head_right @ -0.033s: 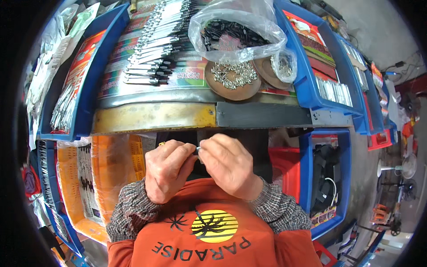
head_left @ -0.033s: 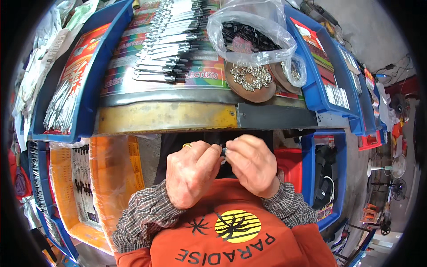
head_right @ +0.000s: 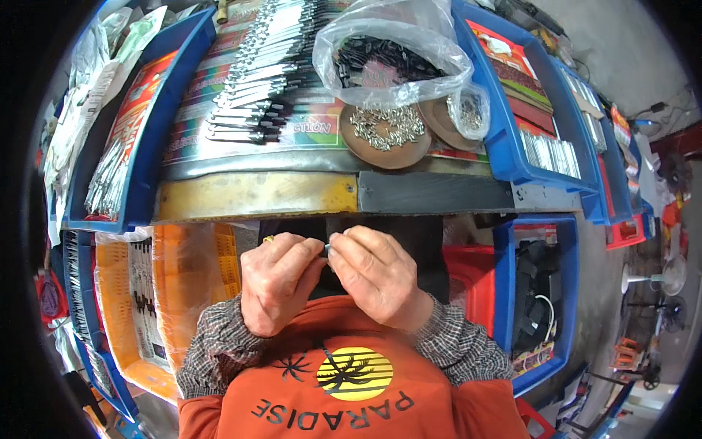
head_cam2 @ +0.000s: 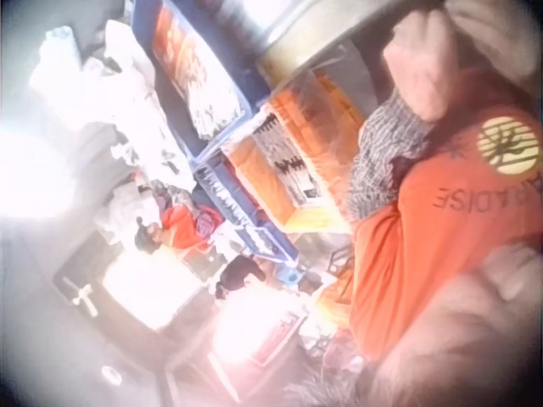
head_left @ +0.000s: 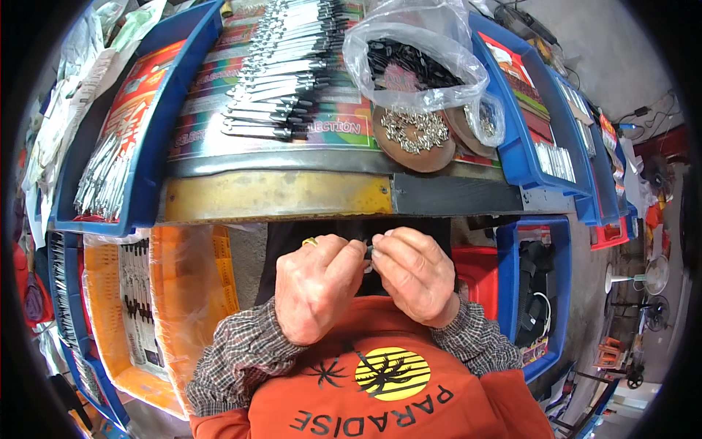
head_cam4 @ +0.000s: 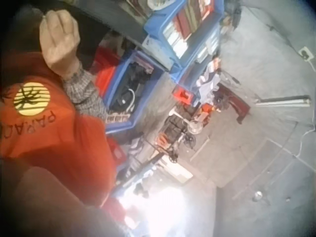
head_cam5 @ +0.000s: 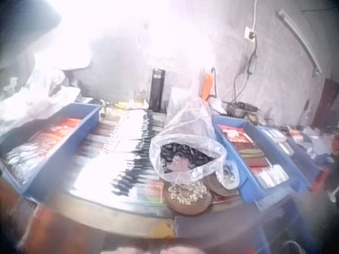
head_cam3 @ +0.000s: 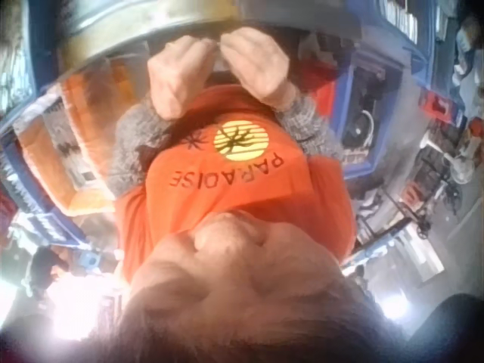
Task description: The person assembles components by fitting small plastic caps onto metal strips by hand and arranges the assembled pieces into rows on the table.
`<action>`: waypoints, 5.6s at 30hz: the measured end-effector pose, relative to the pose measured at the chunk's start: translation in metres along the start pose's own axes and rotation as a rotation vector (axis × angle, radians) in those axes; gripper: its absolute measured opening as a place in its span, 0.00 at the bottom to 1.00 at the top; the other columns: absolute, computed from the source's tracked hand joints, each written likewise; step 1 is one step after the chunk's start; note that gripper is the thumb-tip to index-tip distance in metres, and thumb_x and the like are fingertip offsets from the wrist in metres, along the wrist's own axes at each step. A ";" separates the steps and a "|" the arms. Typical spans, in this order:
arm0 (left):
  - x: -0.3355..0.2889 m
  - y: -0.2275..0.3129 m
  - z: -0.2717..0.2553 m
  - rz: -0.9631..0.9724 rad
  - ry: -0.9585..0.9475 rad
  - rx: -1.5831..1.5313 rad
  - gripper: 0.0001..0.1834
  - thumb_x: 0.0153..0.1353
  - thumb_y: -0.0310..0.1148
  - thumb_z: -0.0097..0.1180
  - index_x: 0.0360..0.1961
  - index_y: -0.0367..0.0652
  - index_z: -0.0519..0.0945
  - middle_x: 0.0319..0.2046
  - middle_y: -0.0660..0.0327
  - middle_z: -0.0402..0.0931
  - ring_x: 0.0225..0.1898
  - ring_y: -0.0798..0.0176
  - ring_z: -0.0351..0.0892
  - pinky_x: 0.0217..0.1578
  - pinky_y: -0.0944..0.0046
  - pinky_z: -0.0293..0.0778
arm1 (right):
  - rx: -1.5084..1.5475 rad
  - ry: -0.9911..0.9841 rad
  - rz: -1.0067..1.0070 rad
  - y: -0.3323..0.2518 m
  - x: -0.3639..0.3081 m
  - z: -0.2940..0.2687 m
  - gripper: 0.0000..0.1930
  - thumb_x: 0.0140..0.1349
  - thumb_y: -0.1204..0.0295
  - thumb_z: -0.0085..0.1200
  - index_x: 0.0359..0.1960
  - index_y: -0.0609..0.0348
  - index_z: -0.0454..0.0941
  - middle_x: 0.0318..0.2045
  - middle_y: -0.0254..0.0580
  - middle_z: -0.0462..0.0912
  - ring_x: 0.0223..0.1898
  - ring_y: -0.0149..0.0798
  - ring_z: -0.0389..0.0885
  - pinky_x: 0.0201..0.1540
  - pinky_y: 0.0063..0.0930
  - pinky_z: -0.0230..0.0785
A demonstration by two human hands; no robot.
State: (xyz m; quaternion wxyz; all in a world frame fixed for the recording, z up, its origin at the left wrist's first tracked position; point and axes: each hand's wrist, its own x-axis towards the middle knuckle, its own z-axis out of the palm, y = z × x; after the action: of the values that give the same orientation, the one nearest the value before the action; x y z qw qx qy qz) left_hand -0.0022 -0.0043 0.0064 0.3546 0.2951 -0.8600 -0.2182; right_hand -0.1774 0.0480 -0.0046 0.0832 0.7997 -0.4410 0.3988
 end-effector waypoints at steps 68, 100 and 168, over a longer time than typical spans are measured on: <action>0.078 -0.096 -0.080 0.214 0.126 0.441 0.10 0.46 0.18 0.57 0.32 0.41 0.79 0.31 0.57 0.77 0.34 0.51 0.78 0.36 0.57 0.74 | 0.002 0.093 0.252 0.046 0.015 0.002 0.09 0.49 0.83 0.60 0.32 0.62 0.79 0.32 0.44 0.80 0.36 0.47 0.78 0.42 0.38 0.72; 0.063 -0.296 -0.267 -0.629 -0.086 0.986 0.06 0.48 0.35 0.63 0.27 0.46 0.84 0.28 0.54 0.82 0.34 0.51 0.83 0.38 0.56 0.79 | -0.081 0.040 0.309 0.043 0.023 0.011 0.09 0.49 0.85 0.58 0.33 0.62 0.77 0.30 0.44 0.76 0.35 0.47 0.75 0.41 0.38 0.69; 0.056 -0.087 -0.123 -0.356 0.208 -0.176 0.10 0.59 0.14 0.51 0.40 0.37 0.77 0.31 0.69 0.72 0.31 0.79 0.70 0.29 0.79 0.67 | 0.019 -0.374 0.995 0.228 0.024 -0.180 0.17 0.48 0.75 0.63 0.39 0.70 0.76 0.26 0.43 0.81 0.30 0.35 0.81 0.34 0.28 0.71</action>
State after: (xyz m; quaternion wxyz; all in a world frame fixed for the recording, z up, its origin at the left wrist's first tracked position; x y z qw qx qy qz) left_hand 0.0876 -0.1256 0.0629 0.4217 0.4309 -0.7308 -0.3200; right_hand -0.4481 -0.0161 0.0830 -0.2032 0.5522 -0.7707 0.2445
